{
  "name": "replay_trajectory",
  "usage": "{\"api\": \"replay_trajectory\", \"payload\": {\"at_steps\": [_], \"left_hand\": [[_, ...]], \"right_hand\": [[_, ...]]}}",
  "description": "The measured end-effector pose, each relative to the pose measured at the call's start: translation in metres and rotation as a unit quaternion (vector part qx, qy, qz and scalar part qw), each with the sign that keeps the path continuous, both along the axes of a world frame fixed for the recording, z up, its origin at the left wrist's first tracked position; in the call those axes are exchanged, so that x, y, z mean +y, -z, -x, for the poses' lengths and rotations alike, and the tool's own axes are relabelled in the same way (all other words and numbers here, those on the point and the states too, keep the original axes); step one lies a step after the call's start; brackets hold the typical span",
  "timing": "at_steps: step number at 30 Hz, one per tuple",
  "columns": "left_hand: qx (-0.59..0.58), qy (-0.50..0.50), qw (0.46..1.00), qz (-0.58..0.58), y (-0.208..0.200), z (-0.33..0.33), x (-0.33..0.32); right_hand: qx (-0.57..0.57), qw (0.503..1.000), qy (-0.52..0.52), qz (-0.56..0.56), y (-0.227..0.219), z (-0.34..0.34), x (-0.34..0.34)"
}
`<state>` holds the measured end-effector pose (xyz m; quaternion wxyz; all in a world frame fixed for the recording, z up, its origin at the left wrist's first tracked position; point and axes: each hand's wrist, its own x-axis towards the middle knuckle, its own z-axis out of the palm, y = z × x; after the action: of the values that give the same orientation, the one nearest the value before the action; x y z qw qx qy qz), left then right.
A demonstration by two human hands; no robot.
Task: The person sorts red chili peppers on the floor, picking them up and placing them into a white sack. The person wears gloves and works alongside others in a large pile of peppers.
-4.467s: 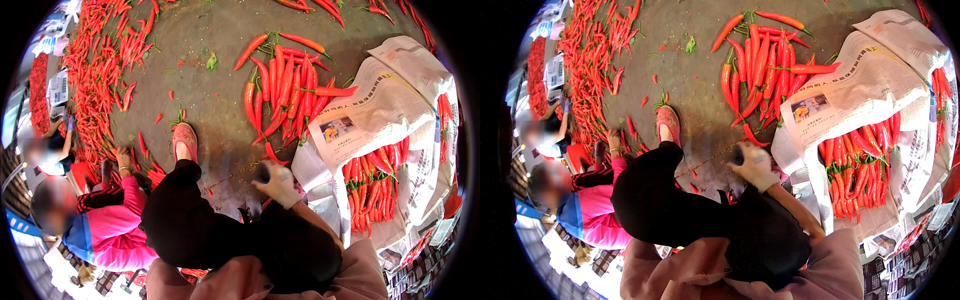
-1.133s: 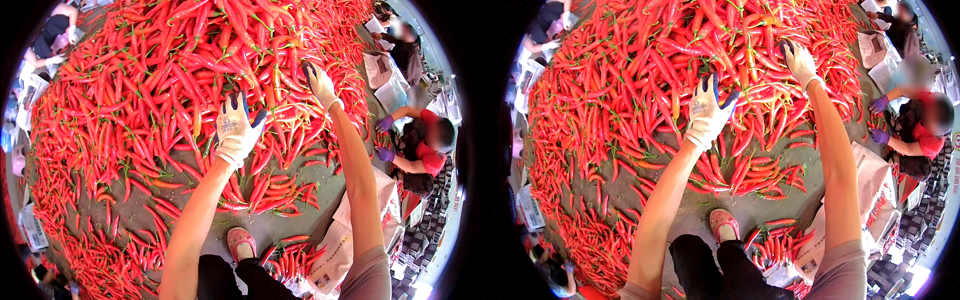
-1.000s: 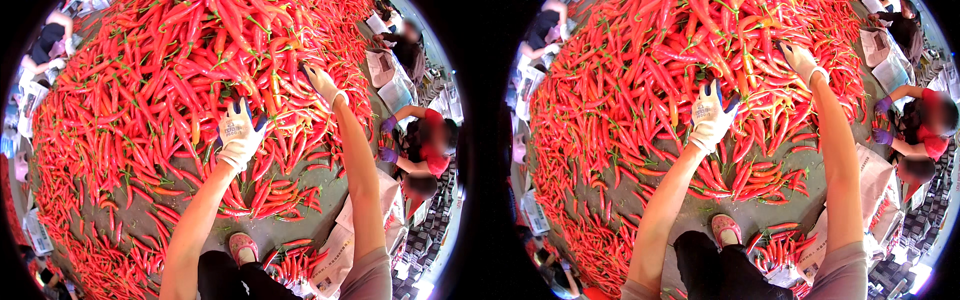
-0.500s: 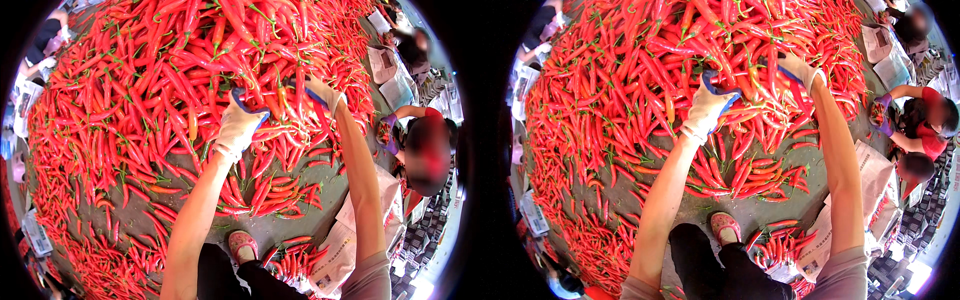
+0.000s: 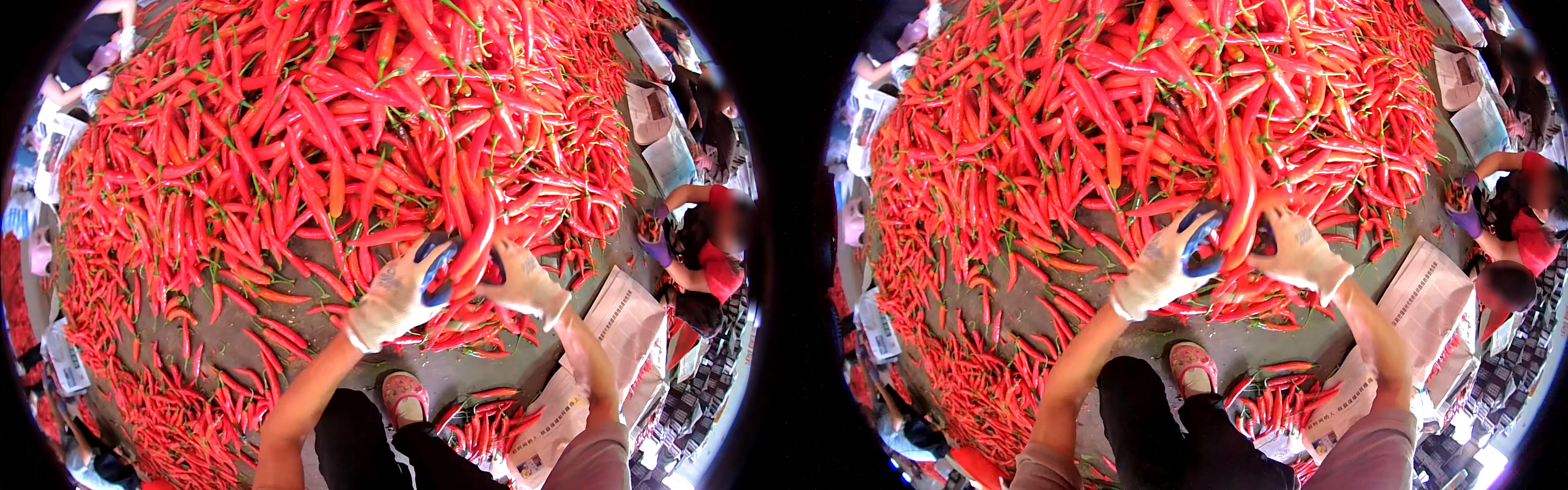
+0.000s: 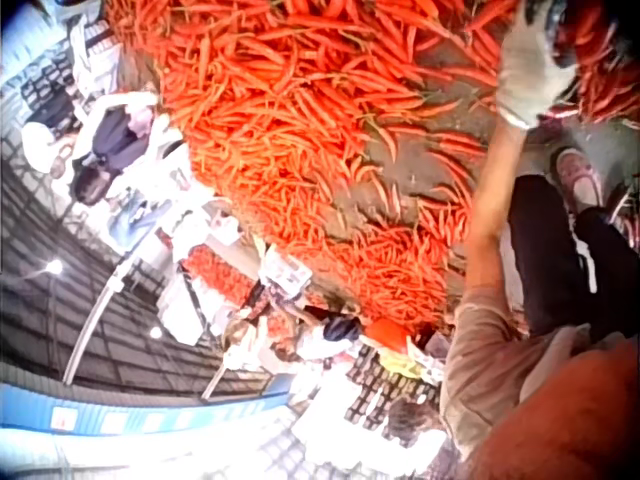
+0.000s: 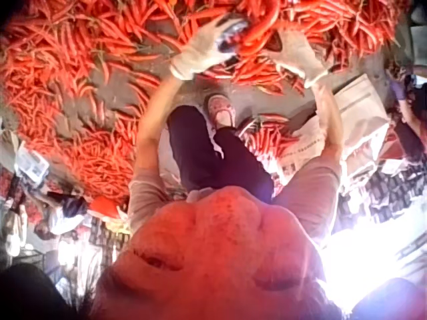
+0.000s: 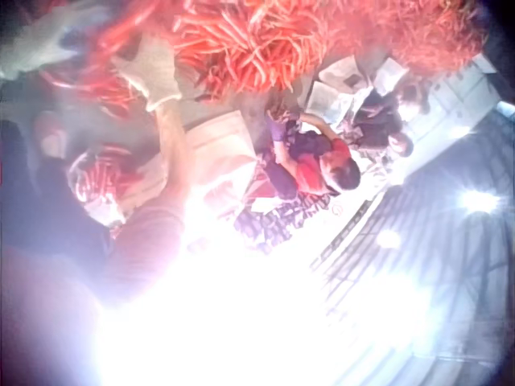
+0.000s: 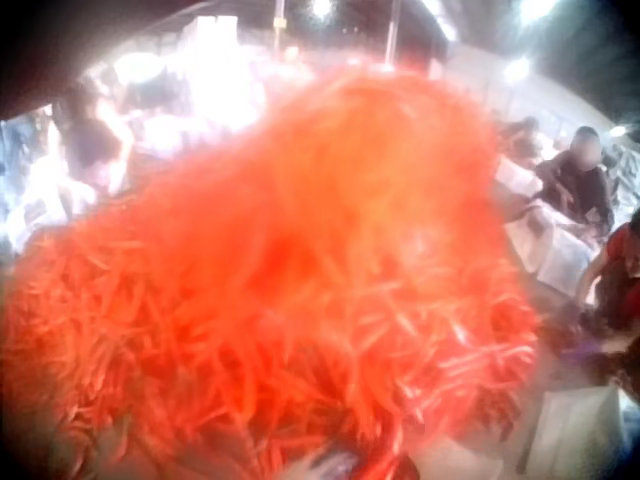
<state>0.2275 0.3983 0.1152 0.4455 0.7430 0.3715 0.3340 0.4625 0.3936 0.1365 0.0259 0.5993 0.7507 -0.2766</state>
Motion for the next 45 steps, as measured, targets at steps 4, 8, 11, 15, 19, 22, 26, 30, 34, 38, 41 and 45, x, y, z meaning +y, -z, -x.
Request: {"api": "replay_trajectory", "payload": {"at_steps": [4,8,11,15,19,22,26,30,34,38,41,45], "left_hand": [[-0.005,-0.072,0.993,0.097,-0.009,0.058,0.015],[0.115,-0.408,0.904,-0.056,0.016,0.09,0.048],[0.29,-0.397,0.869,-0.059,0.014,0.061,0.069],[0.242,-0.417,0.876,-0.011,0.039,0.036,0.071],[0.07,-0.431,0.899,-0.016,0.051,0.035,0.065],[-0.082,-0.458,0.884,0.029,0.068,0.035,0.065],[-0.059,-0.443,0.881,0.154,0.073,0.033,0.066],[0.132,-0.402,0.898,0.117,0.058,0.037,0.061],[-0.103,-0.406,0.879,0.23,0.079,0.034,0.055],[-0.101,-0.417,0.843,0.326,0.092,0.03,0.051],[-0.146,-0.37,0.85,0.346,0.097,0.024,0.044],[-0.136,-0.277,0.843,0.441,0.092,0.044,0.049]], "right_hand": [[0.037,0.999,0.007,-0.012,-0.053,0.018,0.011],[0.095,0.958,0.174,-0.207,-0.028,0.027,0.065],[-0.059,0.963,0.209,-0.159,-0.012,0.011,0.113],[-0.103,0.967,0.208,-0.107,0.016,0.029,0.117],[-0.02,0.979,0.202,-0.001,0.012,0.008,0.121],[-0.048,0.979,0.186,-0.064,0.025,0.022,0.115],[0.109,0.962,0.241,-0.068,0.043,0.01,0.123],[0.286,0.91,0.281,0.108,0.034,-0.005,0.115],[0.33,0.912,0.229,0.079,0.046,0.011,0.121],[0.393,0.818,0.309,0.285,0.045,0.005,0.105],[0.338,0.872,0.307,0.178,0.053,0.017,0.087],[0.398,0.858,0.263,0.189,0.053,0.021,0.079]]}}
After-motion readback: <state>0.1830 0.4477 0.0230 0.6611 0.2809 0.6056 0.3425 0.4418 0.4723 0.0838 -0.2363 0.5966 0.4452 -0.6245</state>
